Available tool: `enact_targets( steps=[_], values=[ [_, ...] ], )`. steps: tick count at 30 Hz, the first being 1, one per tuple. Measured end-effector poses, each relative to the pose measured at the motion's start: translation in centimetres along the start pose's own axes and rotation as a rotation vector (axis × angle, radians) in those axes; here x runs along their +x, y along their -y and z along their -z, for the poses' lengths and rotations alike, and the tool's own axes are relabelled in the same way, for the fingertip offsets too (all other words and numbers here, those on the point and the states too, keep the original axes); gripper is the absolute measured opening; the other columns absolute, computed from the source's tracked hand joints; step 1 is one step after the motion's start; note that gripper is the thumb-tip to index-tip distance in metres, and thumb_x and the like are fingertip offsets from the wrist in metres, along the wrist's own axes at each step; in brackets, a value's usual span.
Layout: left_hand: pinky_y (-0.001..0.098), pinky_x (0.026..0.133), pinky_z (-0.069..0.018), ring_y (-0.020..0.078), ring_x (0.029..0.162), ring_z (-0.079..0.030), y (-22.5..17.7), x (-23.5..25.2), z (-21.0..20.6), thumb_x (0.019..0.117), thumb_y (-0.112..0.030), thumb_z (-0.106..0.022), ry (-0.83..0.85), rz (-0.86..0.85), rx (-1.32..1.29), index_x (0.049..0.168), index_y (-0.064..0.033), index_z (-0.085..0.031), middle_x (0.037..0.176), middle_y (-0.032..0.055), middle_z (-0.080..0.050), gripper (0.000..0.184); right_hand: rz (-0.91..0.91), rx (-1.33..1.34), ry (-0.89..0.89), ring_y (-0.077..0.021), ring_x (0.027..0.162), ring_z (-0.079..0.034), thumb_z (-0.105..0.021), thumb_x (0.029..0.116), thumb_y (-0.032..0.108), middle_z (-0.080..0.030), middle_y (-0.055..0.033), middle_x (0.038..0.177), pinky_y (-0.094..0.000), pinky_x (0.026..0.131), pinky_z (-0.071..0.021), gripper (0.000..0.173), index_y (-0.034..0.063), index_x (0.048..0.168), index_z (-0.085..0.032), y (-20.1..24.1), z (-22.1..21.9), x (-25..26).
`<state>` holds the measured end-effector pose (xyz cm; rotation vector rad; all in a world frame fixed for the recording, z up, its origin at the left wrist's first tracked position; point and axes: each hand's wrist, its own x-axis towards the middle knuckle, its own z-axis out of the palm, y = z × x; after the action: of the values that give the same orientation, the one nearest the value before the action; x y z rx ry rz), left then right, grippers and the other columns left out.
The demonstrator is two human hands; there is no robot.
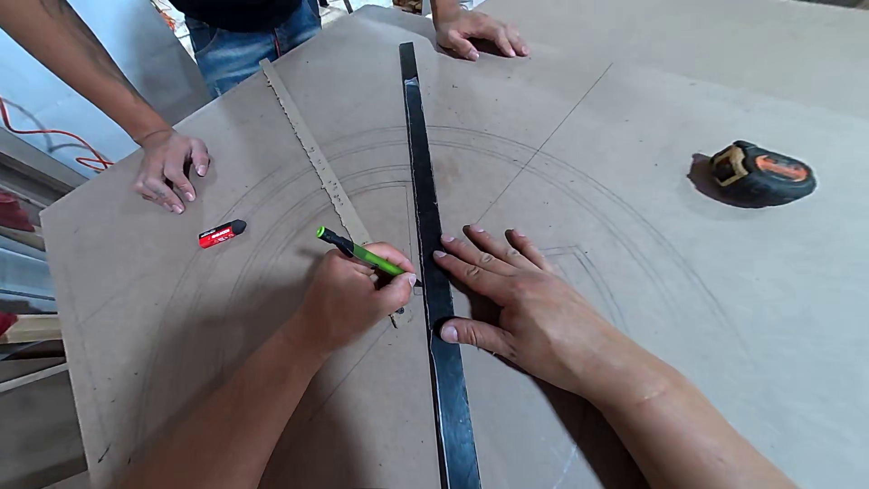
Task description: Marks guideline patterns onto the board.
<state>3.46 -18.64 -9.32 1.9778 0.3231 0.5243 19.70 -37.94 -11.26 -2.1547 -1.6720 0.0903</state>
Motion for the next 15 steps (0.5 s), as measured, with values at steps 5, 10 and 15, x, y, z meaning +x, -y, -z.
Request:
enact_targets(
  steps=[5, 10, 15],
  values=[
    [0.0190, 0.045, -0.0460, 0.0054, 0.051, -0.055, 0.03, -0.01, 0.00, 0.0874, -0.004, -0.072, -0.001, -0.010, 0.001, 0.091, -0.0091, -0.077, 0.065, -0.0016, -0.065, 0.008, 0.010, 0.003, 0.000, -0.0151, 0.156, -0.029, -0.044, 0.0898, 0.084, -0.045, 0.0113, 0.161, -0.0597, 0.128, -0.0155, 0.082, 0.0309, 0.151, -0.055, -0.09, -0.03, -0.03],
    [0.0189, 0.045, -0.0465, 0.0048, 0.051, -0.056, 0.00, 0.01, 0.02, 0.0877, -0.006, -0.072, -0.001, -0.019, 0.033, 0.092, -0.0102, -0.077, 0.065, -0.0029, -0.065, 0.007, 0.006, -0.004, 0.002, -0.0151, 0.156, -0.028, -0.044, 0.0895, 0.084, -0.045, 0.0117, 0.161, -0.0605, 0.128, -0.0147, 0.082, 0.0315, 0.152, -0.054, -0.05, 0.05, -0.08],
    [0.0198, 0.043, -0.0446, 0.0057, 0.049, -0.054, -0.04, -0.13, 0.05, 0.0891, -0.008, -0.073, -0.004, -0.024, 0.056, 0.093, -0.0117, -0.077, 0.065, -0.0032, -0.065, 0.007, -0.004, -0.017, 0.022, -0.0144, 0.156, -0.027, -0.041, 0.0902, 0.084, -0.044, 0.0124, 0.162, -0.0592, 0.128, -0.0148, 0.082, 0.0318, 0.153, -0.053, 0.05, 0.19, 0.01]
  ],
)
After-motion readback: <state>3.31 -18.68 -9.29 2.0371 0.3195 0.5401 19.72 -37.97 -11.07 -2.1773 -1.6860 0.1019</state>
